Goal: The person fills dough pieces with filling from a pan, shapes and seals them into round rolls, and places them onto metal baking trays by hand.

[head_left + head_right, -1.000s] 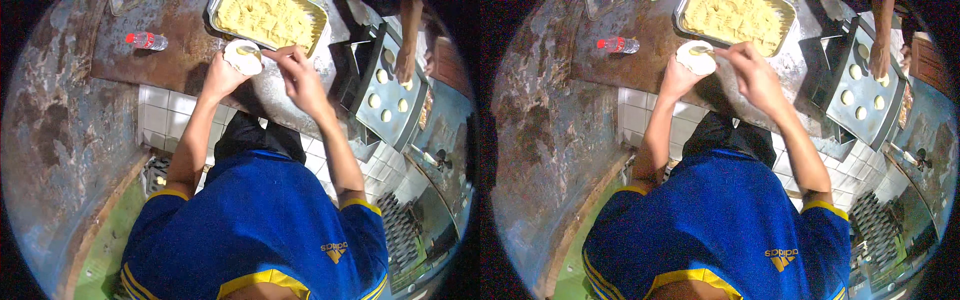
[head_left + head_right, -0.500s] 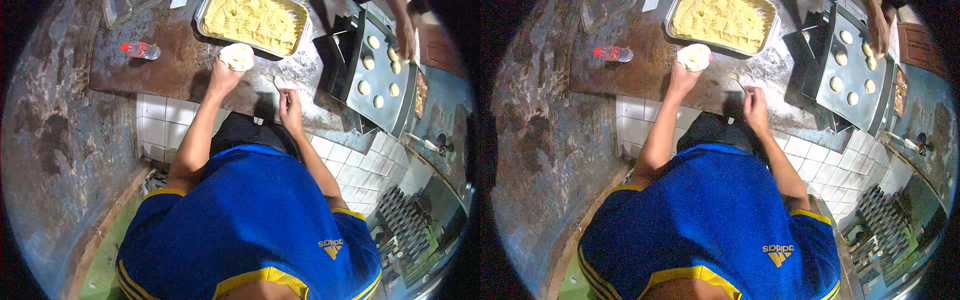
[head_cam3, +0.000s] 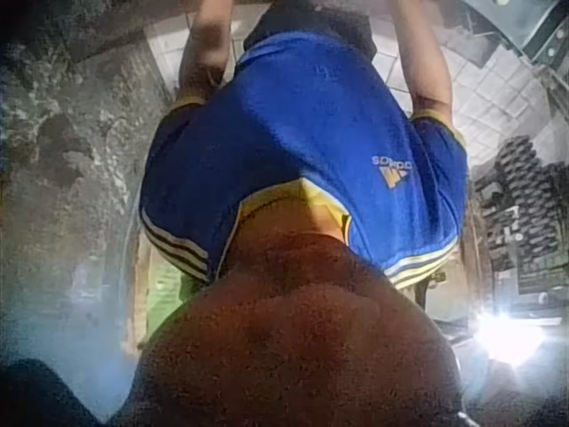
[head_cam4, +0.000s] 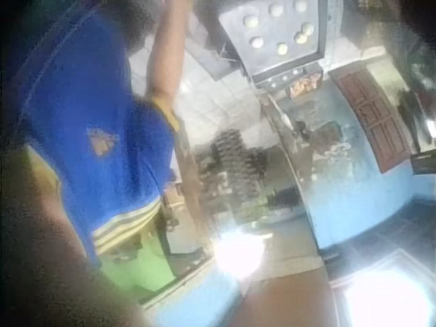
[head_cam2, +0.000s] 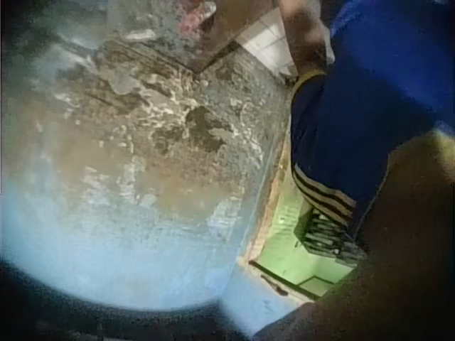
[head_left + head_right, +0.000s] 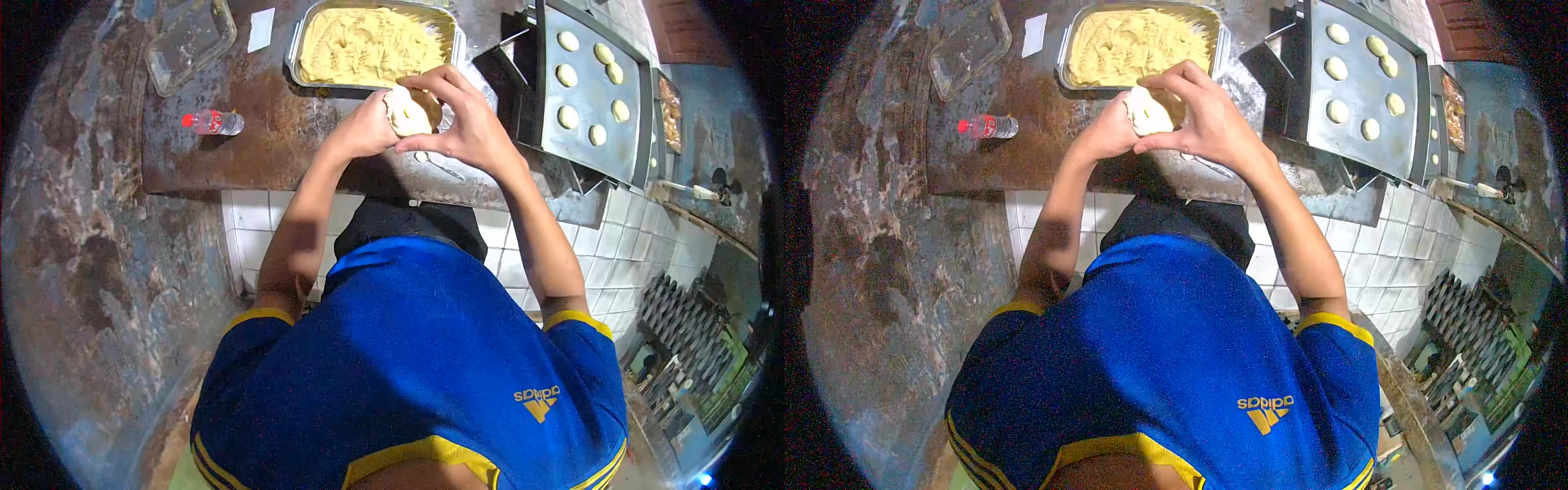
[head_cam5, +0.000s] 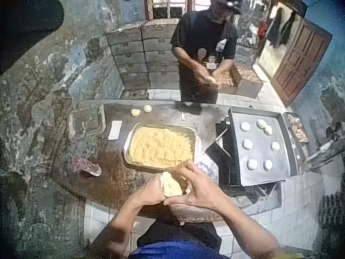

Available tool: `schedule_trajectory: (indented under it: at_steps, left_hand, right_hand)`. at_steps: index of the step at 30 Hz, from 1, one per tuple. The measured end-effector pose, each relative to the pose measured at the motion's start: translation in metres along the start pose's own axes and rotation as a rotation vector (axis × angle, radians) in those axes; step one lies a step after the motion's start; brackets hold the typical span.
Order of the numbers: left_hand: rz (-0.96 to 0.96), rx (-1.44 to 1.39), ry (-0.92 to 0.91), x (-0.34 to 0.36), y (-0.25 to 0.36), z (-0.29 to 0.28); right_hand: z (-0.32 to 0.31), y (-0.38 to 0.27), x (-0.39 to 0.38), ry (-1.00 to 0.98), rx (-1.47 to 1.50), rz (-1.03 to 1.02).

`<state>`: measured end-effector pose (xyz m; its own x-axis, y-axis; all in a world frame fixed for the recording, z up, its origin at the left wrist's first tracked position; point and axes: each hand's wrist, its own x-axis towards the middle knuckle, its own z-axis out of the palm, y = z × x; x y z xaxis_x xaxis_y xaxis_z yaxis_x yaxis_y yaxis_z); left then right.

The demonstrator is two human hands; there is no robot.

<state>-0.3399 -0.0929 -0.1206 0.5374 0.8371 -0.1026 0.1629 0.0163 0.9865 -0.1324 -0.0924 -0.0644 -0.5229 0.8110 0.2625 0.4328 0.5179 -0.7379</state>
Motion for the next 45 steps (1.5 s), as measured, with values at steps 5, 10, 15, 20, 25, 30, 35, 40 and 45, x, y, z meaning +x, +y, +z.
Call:
schedule_trajectory:
  at_steps: [5,10,15,20,25,30,35,40,45]
  left_hand:
    - [-0.047,-0.117,-0.067,-0.009,0.026,-0.01]
    - [0.021,-0.517,0.063,-0.024,0.039,-0.001]
    - [0.041,-0.606,0.295,-0.024,0.046,0.012]
    - [0.014,-0.596,0.219,-0.021,0.059,0.009]
    - [-0.066,-0.885,0.131,-0.028,0.054,-0.009]
    - [-0.046,-0.648,0.194,-0.034,0.064,-0.006]
    - [-0.002,-0.634,0.434,-0.021,0.069,0.009]
    - [-0.036,-0.817,0.343,-0.012,0.071,0.008]
    - [-0.147,-0.855,0.306,0.003,0.092,0.011]
  right_hand:
    - [-0.003,0.004,-0.001,0.032,0.343,0.201]
    - [-0.01,-0.002,0.002,0.065,0.656,0.404]
    - [-0.026,-0.041,0.013,0.06,0.624,0.441]
    - [-0.031,-0.058,0.032,-0.022,-0.296,-0.221]
    - [-0.039,-0.057,0.042,-0.049,-0.029,-0.025]
    - [-0.035,-0.051,0.039,0.033,0.057,0.036]
    - [-0.037,-0.063,0.041,0.07,0.09,0.045]
    - [-0.037,-0.051,0.039,0.039,-0.218,-0.195]
    - [-0.039,-0.029,0.027,0.199,-0.069,-0.046]
